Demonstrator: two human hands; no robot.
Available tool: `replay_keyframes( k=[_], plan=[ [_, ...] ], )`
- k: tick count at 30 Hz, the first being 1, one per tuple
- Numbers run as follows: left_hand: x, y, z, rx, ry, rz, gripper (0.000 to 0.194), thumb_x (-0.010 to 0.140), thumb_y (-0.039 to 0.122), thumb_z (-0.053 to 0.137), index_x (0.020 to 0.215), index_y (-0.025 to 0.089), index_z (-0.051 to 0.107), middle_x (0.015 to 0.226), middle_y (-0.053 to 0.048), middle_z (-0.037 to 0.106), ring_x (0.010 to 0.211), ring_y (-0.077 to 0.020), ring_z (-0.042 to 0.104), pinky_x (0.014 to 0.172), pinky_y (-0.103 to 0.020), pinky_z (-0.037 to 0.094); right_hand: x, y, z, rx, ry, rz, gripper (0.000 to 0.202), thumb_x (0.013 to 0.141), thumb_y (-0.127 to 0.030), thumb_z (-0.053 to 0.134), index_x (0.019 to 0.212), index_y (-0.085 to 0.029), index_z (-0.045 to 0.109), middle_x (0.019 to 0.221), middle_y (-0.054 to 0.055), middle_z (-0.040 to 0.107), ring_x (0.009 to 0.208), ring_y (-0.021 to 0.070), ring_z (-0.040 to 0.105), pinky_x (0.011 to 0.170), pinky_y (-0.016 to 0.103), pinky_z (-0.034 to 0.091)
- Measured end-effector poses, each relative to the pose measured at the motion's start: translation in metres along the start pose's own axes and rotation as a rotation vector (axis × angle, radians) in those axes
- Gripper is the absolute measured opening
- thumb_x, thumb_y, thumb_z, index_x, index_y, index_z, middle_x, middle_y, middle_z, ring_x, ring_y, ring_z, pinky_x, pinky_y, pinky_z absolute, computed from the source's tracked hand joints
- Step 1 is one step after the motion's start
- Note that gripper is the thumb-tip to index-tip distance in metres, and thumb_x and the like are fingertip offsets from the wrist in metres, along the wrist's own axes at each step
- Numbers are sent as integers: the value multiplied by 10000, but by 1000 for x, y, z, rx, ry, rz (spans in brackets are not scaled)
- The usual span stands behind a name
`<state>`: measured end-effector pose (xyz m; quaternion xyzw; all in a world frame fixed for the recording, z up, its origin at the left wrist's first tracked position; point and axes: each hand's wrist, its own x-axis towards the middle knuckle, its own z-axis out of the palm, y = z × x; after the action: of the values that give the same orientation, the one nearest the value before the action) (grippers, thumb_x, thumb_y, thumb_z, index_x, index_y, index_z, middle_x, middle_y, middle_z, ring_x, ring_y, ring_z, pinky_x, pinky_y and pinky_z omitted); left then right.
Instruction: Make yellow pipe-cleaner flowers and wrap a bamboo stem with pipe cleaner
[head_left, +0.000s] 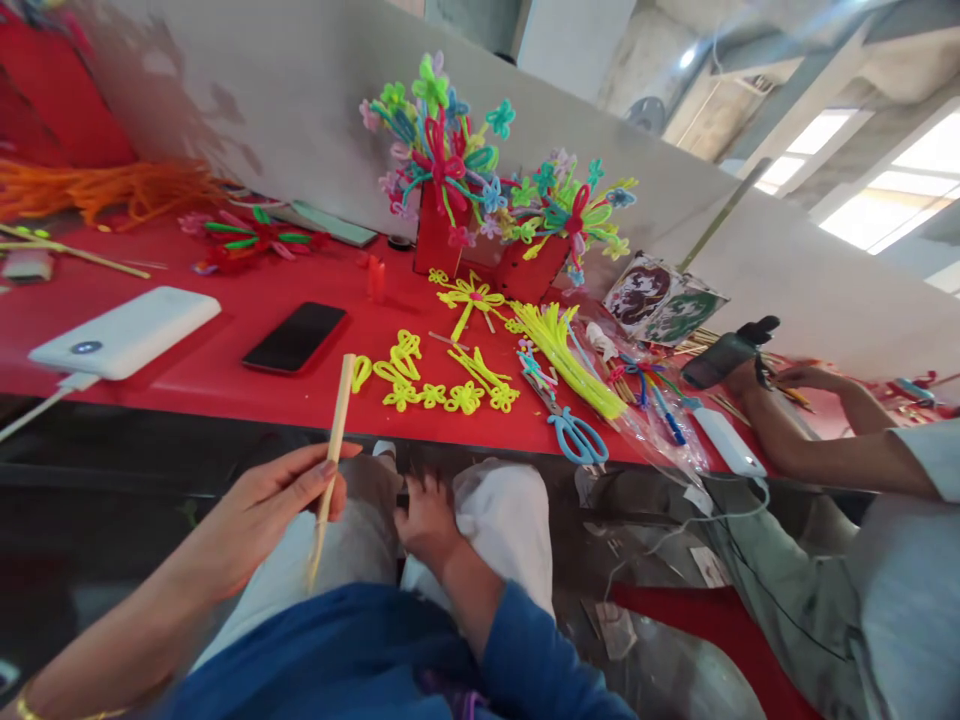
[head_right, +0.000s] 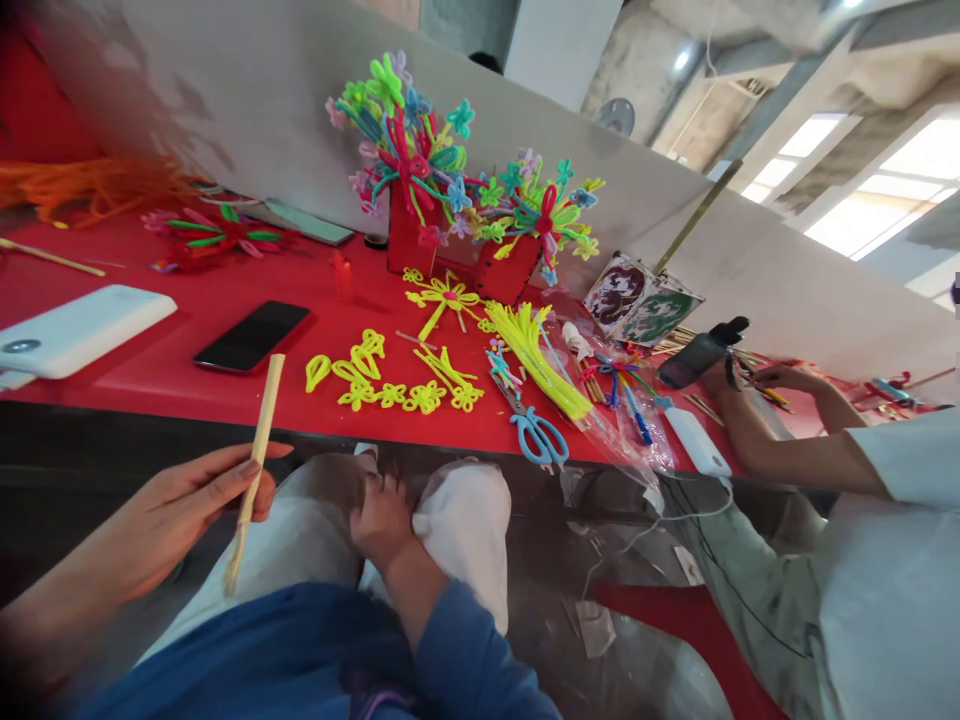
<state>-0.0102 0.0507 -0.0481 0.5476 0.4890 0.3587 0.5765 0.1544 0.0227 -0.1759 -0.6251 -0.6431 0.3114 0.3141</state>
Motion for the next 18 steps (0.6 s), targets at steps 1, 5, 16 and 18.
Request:
replay_keyframes(
  k=[1,5,16,18],
  plan=[
    [-1,0,-2,40,-4,6,367,719,499,651,897,187,730,523,13,615,531,-155,539,513,-250,428,5,-1,-9,16,5,65,403,761,-130,620,1163,-151,613,1341,191,539,1273,337,476,1022,554,391],
    [-1,-5,-2,179,-152,10,310,709,470,650,841,213,763,508,20,588,525,-150,536,518,-228,428,13,-22,-58,429,20,48,336,915,-313,493,1234,-218,541,1130,81,650,876,181,681,762,323,559],
    [-4,-16,17,462,-347,116,239,792,412,585,852,267,765,776,-6,741,737,-213,664,671,-233,510,-17,-66,-107,764,4,-141,259,791,-304,654,1034,-229,604,784,-16,685,682,120,648,651,226,523],
    [-6,-15,23,448,-293,180,215,793,401,591,801,266,757,818,-4,744,765,-209,662,720,-237,511,-22,-70,-107,745,39,-181,212,802,-290,637,1003,-234,601,786,-14,695,702,129,660,670,235,529]
  ],
)
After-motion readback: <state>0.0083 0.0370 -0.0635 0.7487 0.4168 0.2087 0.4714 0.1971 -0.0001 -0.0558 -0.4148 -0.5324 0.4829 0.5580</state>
